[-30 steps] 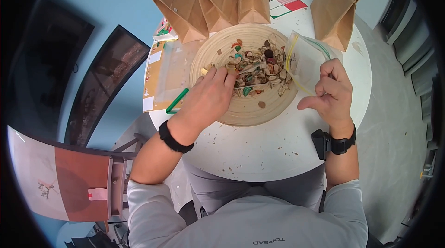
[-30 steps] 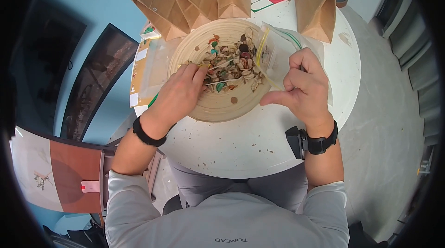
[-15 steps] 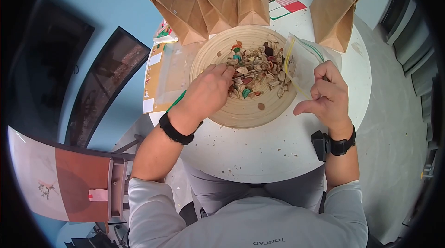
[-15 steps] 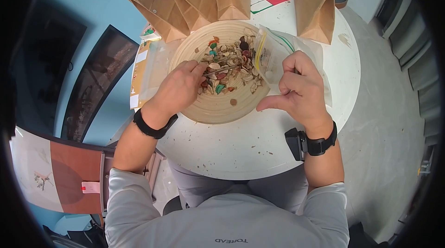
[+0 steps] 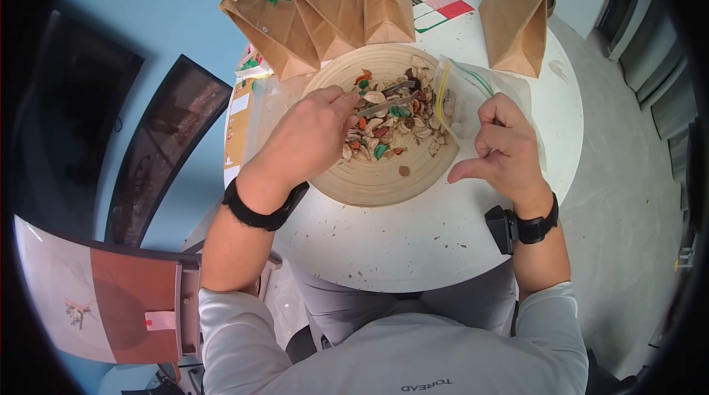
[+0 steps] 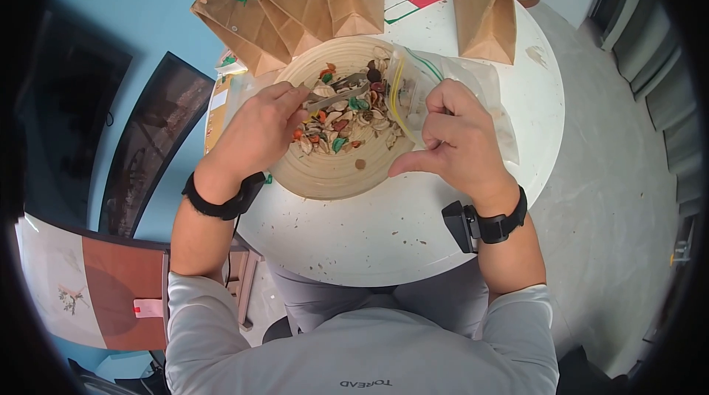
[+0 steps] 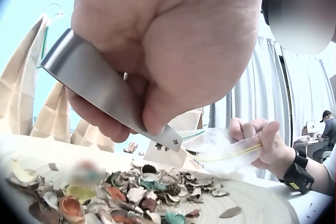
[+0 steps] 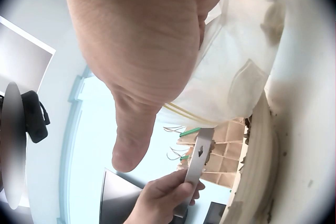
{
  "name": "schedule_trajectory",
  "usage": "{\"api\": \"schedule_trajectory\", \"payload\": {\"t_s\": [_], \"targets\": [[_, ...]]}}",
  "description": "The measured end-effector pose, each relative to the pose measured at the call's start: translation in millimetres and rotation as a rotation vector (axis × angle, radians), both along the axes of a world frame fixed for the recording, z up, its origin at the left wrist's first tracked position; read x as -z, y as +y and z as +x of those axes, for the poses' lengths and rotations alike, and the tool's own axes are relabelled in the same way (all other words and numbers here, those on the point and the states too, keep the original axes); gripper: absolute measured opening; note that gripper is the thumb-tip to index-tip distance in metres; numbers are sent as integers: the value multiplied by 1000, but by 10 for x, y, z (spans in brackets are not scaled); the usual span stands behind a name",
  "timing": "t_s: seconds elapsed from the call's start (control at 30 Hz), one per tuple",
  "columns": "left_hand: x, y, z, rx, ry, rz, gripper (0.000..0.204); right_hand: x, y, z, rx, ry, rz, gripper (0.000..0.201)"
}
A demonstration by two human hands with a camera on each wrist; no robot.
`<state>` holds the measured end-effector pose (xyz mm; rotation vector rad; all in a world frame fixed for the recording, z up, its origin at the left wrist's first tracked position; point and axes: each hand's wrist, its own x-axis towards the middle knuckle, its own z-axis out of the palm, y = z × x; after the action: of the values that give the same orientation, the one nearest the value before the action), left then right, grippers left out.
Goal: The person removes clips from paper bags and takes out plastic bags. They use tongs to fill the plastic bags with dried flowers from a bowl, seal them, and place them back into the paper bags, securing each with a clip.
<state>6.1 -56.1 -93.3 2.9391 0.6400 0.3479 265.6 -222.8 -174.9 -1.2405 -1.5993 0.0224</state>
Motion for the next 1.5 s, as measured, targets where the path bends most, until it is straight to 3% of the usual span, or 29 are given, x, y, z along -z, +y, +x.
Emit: {"api": "schedule_trajectory", "payload": {"t_s": [0.23, 0.33, 0.43, 0.53, 0.63, 0.73, 0.93, 1.1, 1.5], "targets": [[-81, -215, 425, 175, -107, 32, 32, -31, -24, -8, -19, -11, 17, 59], [-90, -333, 656, 138, 30, 133, 38, -23, -3, 1, -31, -19, 42, 60], [-231, -359, 555, 129, 44, 177, 43, 19, 3, 18, -7, 24, 52, 60], [-231, -331, 128, 39, -62, 174, 46, 32, 1, 1, 44, 74, 63, 61], [-13, -347, -344, -20, 36, 153, 51, 20, -9, 5, 80, 94, 66, 62], [187, -436, -531, 81, 110, 74, 52, 14, -18, 2, 69, 105, 59, 63], [401, -204, -427, -90, 107, 129, 41, 72, 2, 48, 13, 129, 68, 66], [432, 152, -259, -200, 182, 0, 33, 102, 12, 61, 15, 137, 41, 67], [468, 142, -256, -112, 86, -72, 18, 49, -4, 25, -18, 136, -2, 66]]}}
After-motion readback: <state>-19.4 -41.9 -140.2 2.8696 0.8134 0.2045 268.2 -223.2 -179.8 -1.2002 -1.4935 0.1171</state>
